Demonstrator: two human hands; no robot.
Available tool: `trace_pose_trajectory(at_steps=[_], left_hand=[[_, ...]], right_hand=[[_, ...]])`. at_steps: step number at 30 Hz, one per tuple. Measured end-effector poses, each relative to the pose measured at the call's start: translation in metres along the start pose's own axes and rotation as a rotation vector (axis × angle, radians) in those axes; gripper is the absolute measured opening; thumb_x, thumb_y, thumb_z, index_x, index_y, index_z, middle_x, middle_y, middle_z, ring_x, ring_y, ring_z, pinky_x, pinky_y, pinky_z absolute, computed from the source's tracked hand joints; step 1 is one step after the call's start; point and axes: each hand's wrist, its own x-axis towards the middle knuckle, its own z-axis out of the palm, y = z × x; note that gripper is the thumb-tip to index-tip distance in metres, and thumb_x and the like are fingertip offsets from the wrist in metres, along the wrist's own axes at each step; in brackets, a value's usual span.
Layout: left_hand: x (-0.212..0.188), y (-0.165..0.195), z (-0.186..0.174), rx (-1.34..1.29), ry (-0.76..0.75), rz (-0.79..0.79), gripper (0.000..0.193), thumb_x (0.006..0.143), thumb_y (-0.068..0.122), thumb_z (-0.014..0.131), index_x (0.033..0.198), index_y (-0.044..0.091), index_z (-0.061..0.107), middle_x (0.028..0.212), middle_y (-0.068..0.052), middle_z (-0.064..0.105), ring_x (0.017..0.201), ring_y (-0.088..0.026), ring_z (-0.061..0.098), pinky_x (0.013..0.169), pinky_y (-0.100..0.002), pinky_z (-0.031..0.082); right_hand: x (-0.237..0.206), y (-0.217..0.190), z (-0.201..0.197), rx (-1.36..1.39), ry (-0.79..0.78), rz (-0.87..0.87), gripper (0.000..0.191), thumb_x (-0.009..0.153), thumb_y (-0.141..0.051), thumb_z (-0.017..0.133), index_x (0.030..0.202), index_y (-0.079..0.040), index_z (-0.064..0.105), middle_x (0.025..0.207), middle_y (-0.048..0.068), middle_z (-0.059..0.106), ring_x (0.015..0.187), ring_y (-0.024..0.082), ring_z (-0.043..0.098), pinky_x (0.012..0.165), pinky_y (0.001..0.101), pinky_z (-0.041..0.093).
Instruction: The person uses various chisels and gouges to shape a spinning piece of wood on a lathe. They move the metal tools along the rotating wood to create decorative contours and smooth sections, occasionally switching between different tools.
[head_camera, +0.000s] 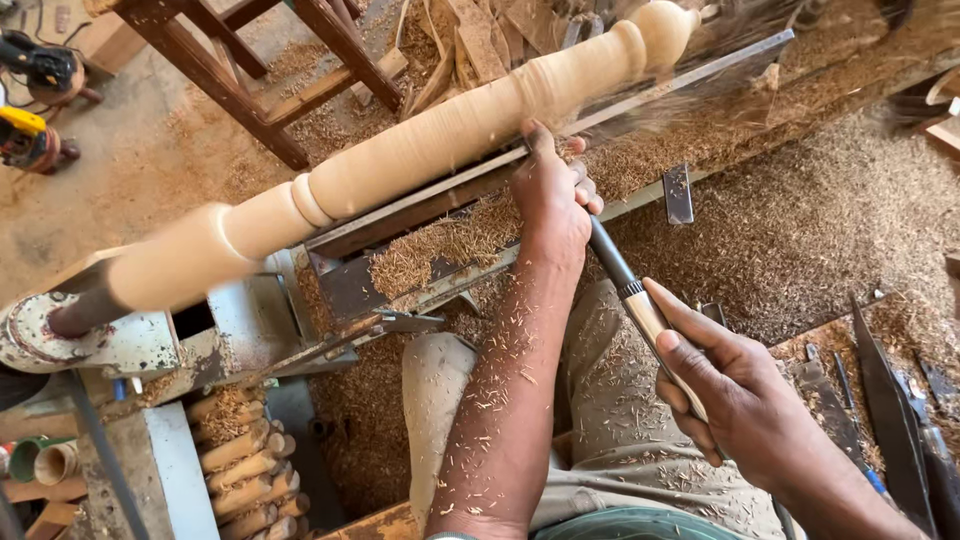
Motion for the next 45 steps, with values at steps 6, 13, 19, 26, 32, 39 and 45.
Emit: trace_pose_trajectory(at_steps=[6,13,19,26,32,39,45], left_hand=[[0.000,-0.002,0.009,0.050,0.035,-0.012,0.060,0.098,0.062,0.053,0.082,0.005,0.060,0.050,0.005,0.036,0.036,-0.008,0.031,0.034,-0.028,0.024],[0.003,-0.006,0.012,0.082,0.018,0.000,0.062,0.099,0.061,0.051,0.079,0.004,0.060,0.049,0.006,0.035,0.035,-0.008,0.030,0.031,-0.027,0.024],[0.001,-0.010,0.015,0.109,-0.047,0.039,0.063,0.100,0.062,0.049,0.078,0.003,0.058,0.051,0.006,0.036,0.035,-0.008,0.029,0.029,-0.027,0.024],[-0.007,-0.018,0.024,-0.005,-0.066,0.075,0.056,0.104,0.053,0.046,0.079,0.004,0.056,0.052,0.005,0.038,0.036,-0.007,0.029,0.029,-0.026,0.023],[0.002,-0.017,0.034,0.033,0.021,0.003,0.057,0.104,0.053,0.045,0.078,0.003,0.057,0.050,0.005,0.036,0.034,-0.008,0.029,0.029,-0.027,0.023],[-0.003,-0.015,0.026,0.037,-0.039,0.070,0.056,0.105,0.052,0.047,0.081,0.003,0.058,0.052,0.004,0.041,0.036,-0.008,0.032,0.031,-0.028,0.026],[0.016,-0.022,0.035,0.026,-0.019,0.009,0.057,0.103,0.056,0.047,0.082,0.004,0.058,0.051,0.005,0.035,0.035,-0.007,0.030,0.032,-0.027,0.025]], right_hand=[[0.005,0.010,-0.007,0.026,0.010,-0.017,0.059,0.102,-0.027,0.055,0.160,-0.027,0.044,0.062,0.002,0.046,0.041,0.010,0.037,0.031,0.0277,0.032],[0.005,0.014,-0.004,0.105,0.024,-0.062,0.056,0.103,-0.027,0.056,0.158,-0.026,0.047,0.062,0.001,0.048,0.043,0.009,0.038,0.034,0.0259,0.031],[0.011,0.027,-0.005,0.048,0.080,-0.078,0.060,0.101,-0.027,0.055,0.160,-0.029,0.047,0.060,0.004,0.051,0.040,0.013,0.042,0.032,0.0290,0.034],[0.015,0.006,-0.037,-0.222,0.063,-0.171,0.060,0.103,-0.028,0.052,0.162,-0.026,0.043,0.061,0.003,0.052,0.039,0.012,0.043,0.030,0.0287,0.037],[0.011,0.001,-0.030,-0.054,0.093,-0.050,0.062,0.101,-0.027,0.056,0.163,-0.030,0.048,0.061,0.003,0.050,0.041,0.011,0.038,0.032,0.0285,0.031],[0.003,-0.016,-0.019,-0.123,0.059,-0.056,0.057,0.100,-0.030,0.055,0.157,-0.032,0.046,0.061,-0.001,0.047,0.045,0.011,0.036,0.037,0.0265,0.029],[0.006,-0.019,-0.034,-0.157,0.098,0.008,0.057,0.098,-0.033,0.058,0.154,-0.035,0.048,0.057,-0.001,0.042,0.046,0.011,0.032,0.040,0.0271,0.027]])
